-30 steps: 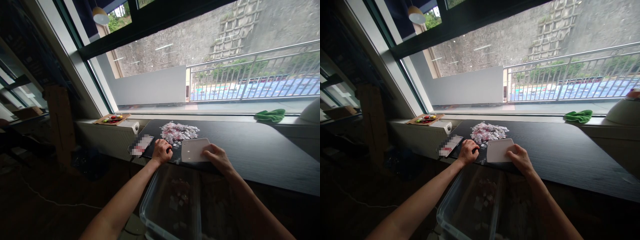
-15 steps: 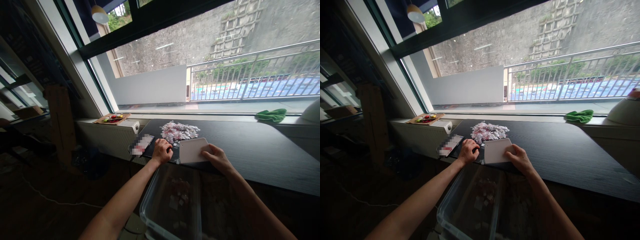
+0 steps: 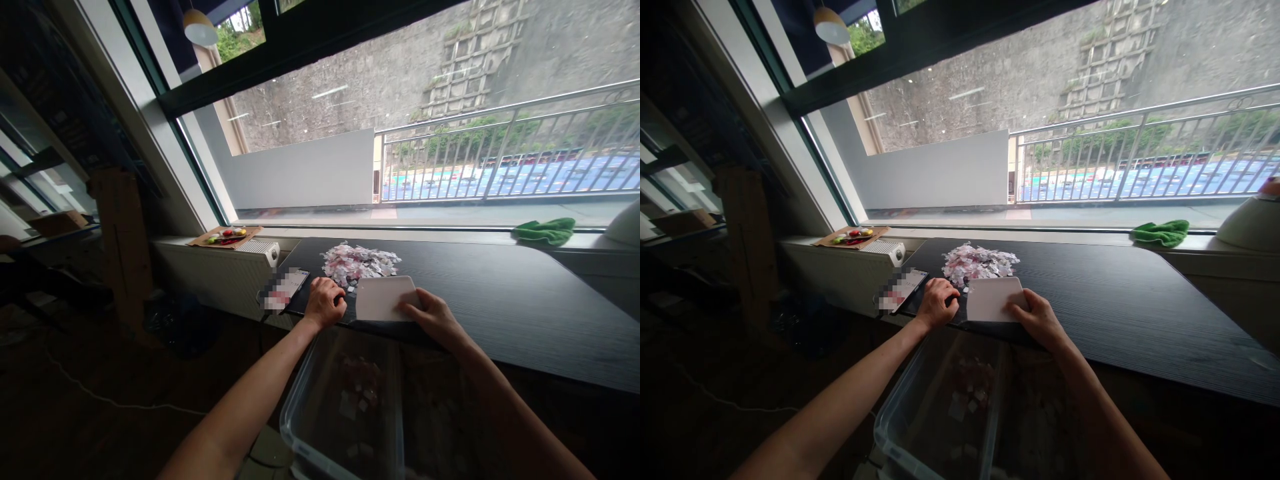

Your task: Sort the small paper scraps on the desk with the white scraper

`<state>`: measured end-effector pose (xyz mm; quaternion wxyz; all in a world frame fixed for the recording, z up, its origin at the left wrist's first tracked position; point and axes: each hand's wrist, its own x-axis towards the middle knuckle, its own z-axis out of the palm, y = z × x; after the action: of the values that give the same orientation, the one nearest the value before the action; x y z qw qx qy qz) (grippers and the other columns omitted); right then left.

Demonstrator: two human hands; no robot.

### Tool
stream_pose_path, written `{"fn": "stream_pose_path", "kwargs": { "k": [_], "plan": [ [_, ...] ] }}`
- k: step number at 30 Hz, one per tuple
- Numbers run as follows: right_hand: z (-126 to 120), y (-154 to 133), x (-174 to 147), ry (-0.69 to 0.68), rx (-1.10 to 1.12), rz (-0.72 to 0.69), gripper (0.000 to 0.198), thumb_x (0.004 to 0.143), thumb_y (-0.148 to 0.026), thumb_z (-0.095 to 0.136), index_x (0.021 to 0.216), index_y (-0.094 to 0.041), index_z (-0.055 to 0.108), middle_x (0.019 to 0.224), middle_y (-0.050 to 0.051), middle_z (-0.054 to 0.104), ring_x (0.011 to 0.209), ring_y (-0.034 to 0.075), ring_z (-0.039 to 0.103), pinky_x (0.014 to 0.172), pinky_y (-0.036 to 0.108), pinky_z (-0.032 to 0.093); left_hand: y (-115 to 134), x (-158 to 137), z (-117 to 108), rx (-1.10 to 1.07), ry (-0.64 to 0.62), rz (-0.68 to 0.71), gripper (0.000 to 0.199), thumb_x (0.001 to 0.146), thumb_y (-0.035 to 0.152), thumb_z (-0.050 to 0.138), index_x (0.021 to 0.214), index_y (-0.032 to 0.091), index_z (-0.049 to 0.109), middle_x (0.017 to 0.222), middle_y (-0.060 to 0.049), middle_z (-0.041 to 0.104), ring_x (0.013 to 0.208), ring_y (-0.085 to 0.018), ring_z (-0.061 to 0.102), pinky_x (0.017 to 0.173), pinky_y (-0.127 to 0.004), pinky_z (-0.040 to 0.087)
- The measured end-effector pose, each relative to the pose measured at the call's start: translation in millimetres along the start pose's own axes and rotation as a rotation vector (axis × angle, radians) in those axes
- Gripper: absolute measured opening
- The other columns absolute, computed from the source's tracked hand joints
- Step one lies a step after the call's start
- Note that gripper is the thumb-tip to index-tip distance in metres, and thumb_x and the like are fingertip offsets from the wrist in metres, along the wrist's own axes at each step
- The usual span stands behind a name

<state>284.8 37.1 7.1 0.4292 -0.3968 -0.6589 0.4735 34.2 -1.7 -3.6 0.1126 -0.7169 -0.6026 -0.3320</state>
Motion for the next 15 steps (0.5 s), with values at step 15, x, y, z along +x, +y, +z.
{"fn": "stream_pose_path", "kwargs": {
  "k": [15],
  "plan": [
    [19,0,21,0.259,-0.115,-0.044,0.024,0.061,-0.041,0.064,0.071,-0.02,0.062,0.067,0.002,0.065,0.062,0.018,0.057,0.064,0.033,0.046,-3,0,1,-0.025,-0.021,-0.004,0.012,0.071,0.016,0.057,0.077,0.021,0.066,0.082,-0.004,0.064,0.099,-0.024,0.055,0.102,-0.048,0.035]
  ]
}}
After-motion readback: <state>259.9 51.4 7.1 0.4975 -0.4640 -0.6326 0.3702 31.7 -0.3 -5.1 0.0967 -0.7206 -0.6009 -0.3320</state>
